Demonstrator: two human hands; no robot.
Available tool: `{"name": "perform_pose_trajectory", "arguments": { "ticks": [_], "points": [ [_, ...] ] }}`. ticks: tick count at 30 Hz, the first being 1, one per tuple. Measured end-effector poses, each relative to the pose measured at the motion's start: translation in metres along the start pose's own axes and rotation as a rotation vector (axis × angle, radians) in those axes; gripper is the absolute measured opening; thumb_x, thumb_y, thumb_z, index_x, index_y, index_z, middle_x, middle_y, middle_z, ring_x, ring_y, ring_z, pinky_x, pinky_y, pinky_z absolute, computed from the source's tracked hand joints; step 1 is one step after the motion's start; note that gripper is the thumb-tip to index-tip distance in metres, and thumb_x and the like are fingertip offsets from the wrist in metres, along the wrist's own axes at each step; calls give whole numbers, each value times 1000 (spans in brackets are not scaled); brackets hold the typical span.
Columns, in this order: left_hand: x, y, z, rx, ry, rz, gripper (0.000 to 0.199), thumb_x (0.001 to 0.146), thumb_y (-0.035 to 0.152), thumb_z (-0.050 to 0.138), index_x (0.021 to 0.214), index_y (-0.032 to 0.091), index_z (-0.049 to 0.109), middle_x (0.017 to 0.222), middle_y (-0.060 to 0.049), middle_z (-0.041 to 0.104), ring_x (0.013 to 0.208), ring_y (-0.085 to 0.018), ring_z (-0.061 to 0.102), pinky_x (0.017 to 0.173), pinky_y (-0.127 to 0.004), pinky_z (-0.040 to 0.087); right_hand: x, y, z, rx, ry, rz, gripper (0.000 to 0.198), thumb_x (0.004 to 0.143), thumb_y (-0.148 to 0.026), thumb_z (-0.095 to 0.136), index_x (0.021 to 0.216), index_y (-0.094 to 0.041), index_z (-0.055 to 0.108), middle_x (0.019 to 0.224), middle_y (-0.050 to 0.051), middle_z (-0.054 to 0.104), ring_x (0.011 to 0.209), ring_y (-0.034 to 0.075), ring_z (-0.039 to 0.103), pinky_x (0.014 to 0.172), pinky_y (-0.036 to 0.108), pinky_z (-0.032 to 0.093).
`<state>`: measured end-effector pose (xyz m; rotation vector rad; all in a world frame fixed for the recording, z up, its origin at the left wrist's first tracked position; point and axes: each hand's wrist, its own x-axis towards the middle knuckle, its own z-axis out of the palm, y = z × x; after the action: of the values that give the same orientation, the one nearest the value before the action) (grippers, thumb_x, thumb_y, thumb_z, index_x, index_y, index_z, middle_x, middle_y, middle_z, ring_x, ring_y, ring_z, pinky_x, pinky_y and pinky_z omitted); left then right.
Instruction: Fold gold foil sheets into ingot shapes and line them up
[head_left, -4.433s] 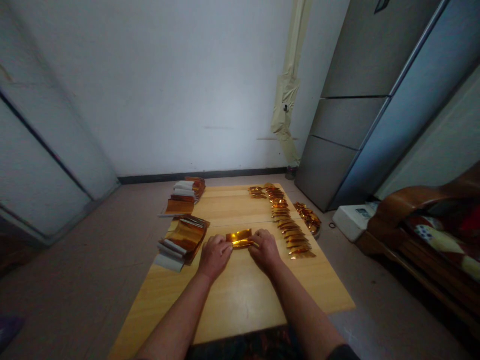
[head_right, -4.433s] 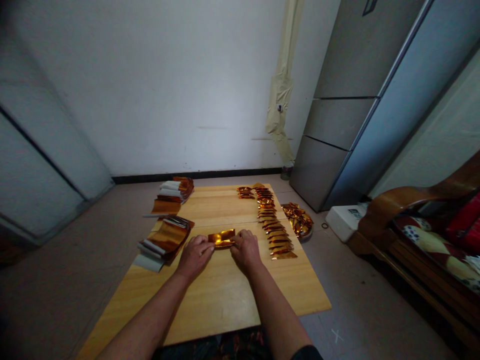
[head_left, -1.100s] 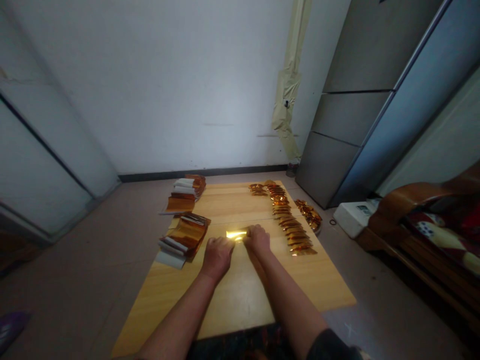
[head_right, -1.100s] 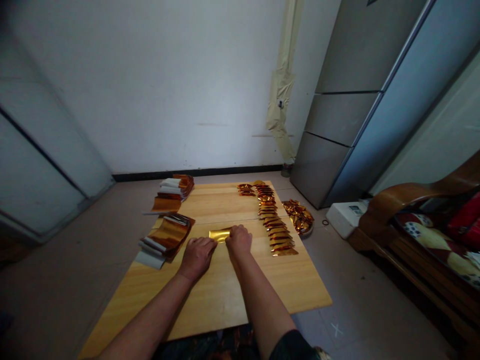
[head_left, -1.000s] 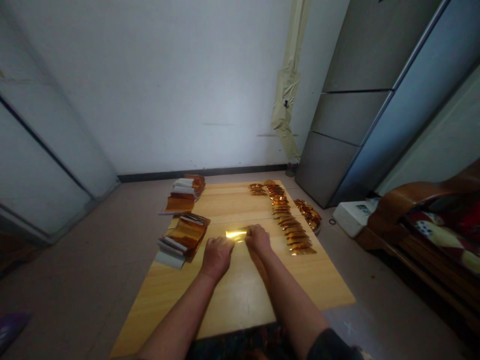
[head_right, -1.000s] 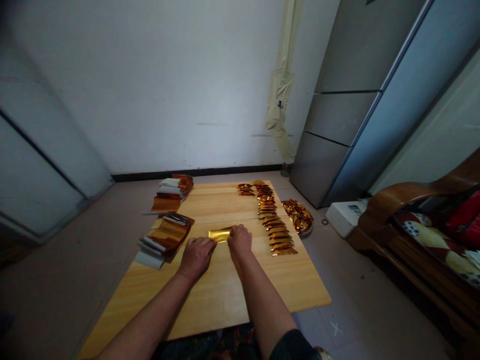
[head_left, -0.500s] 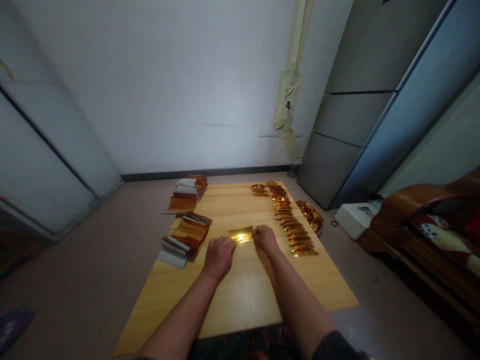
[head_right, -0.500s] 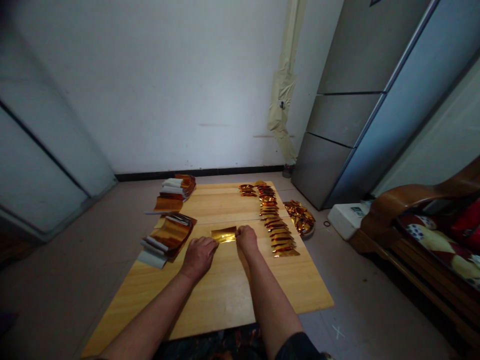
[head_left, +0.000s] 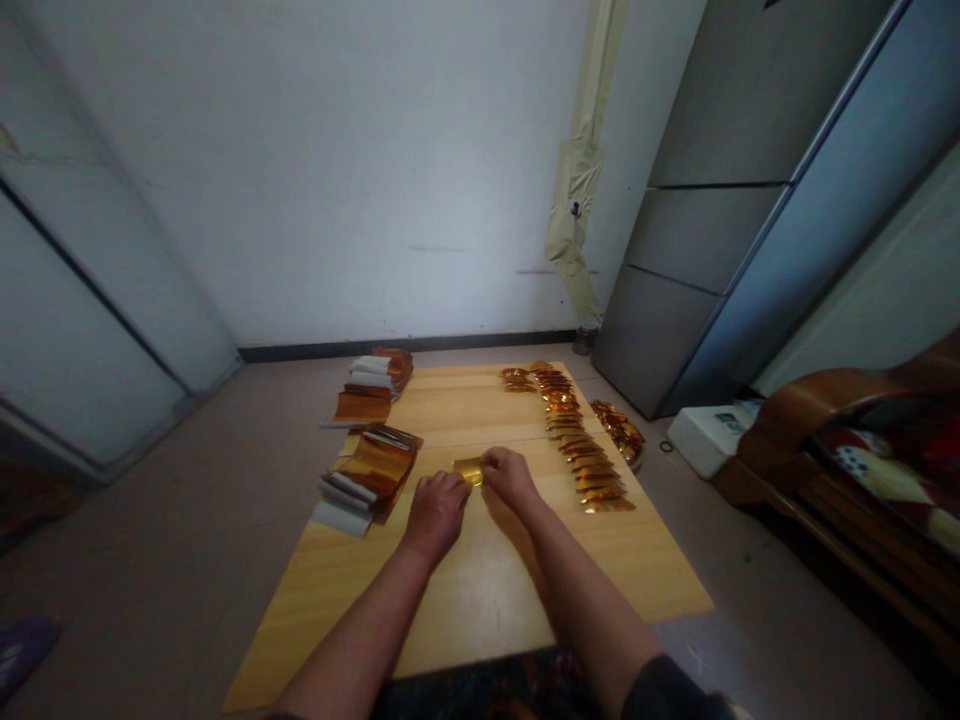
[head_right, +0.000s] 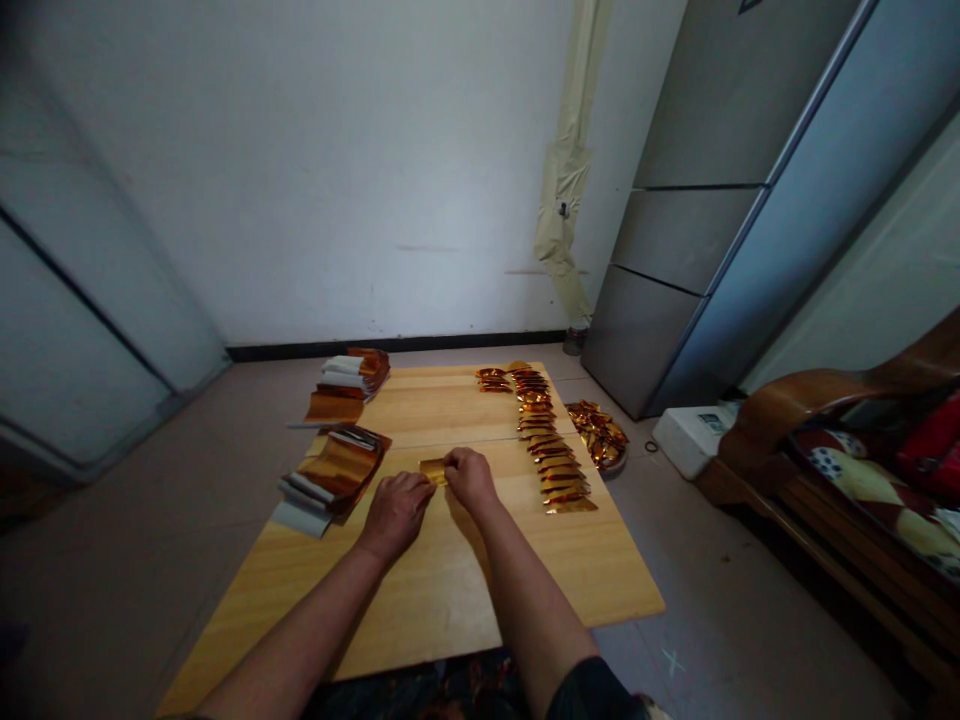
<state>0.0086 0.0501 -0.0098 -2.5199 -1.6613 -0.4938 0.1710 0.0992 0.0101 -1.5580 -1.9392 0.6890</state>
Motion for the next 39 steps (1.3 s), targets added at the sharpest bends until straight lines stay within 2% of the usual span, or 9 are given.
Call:
{"name": "perform_pose_trajectory", "arguments": {
  "ticks": [3,6,13,17,21,27,34,39],
  "points": [
    [-1,1,-2,-9,7,-12,25,95,24,45,97,25,70,100,-6,69,94,-21,56,77,-36,34,4,-9,7,-216,-54,126,23,75,-9,53,84,-19,72,91,5,72,83,15,62,67,21,38],
    [-2,2,-3,-20,13,-46,25,94,24,45,98,25,70,98,-6,70,94,-22,57,77,-37,34,9,-12,6,-331,-122,179,23,80,-13,53,91,-20,72,98,8,72,88,17,63,66,22,38],
    [-5,-1,-1,-76,70,-65,22,84,15,49,87,22,70,91,-7,72,91,-22,58,82,-39,35,13,-20,1,-356,-164,224,23,78,-22,59,98,-19,71,102,9,72,94,21,66,67,23,42],
    [-6,-1,-4,-82,72,-67,21,81,15,51,86,22,70,91,-7,72,92,-23,58,83,-39,36,12,-30,6,-379,-155,278,35,75,-32,64,106,-17,68,107,13,70,96,26,67,71,27,48],
    [-6,0,-5,-81,66,-78,21,81,15,50,85,22,70,91,-7,72,93,-23,58,82,-39,36,13,-33,11,-409,-122,305,39,76,-32,64,111,-16,66,111,15,68,98,25,67,76,29,50],
    [-6,-1,-4,-72,51,-81,20,82,17,51,86,23,71,94,-7,73,94,-23,59,83,-39,36,17,-17,10,-393,-91,305,33,73,-24,67,105,-15,68,106,14,70,96,23,68,75,26,49],
    [-5,-1,-2,-87,78,-67,23,84,16,51,91,24,72,107,-7,73,97,-23,60,81,-40,36,19,6,-6,-380,-30,352,20,74,-15,62,92,-14,72,94,13,73,87,21,69,67,22,44],
    [-5,-2,-1,-91,76,-79,24,84,16,52,92,24,73,105,-7,73,96,-22,60,81,-40,37,12,17,-19,-358,48,383,21,81,-11,52,89,-12,72,94,15,72,87,20,67,67,22,41]
  ]
}}
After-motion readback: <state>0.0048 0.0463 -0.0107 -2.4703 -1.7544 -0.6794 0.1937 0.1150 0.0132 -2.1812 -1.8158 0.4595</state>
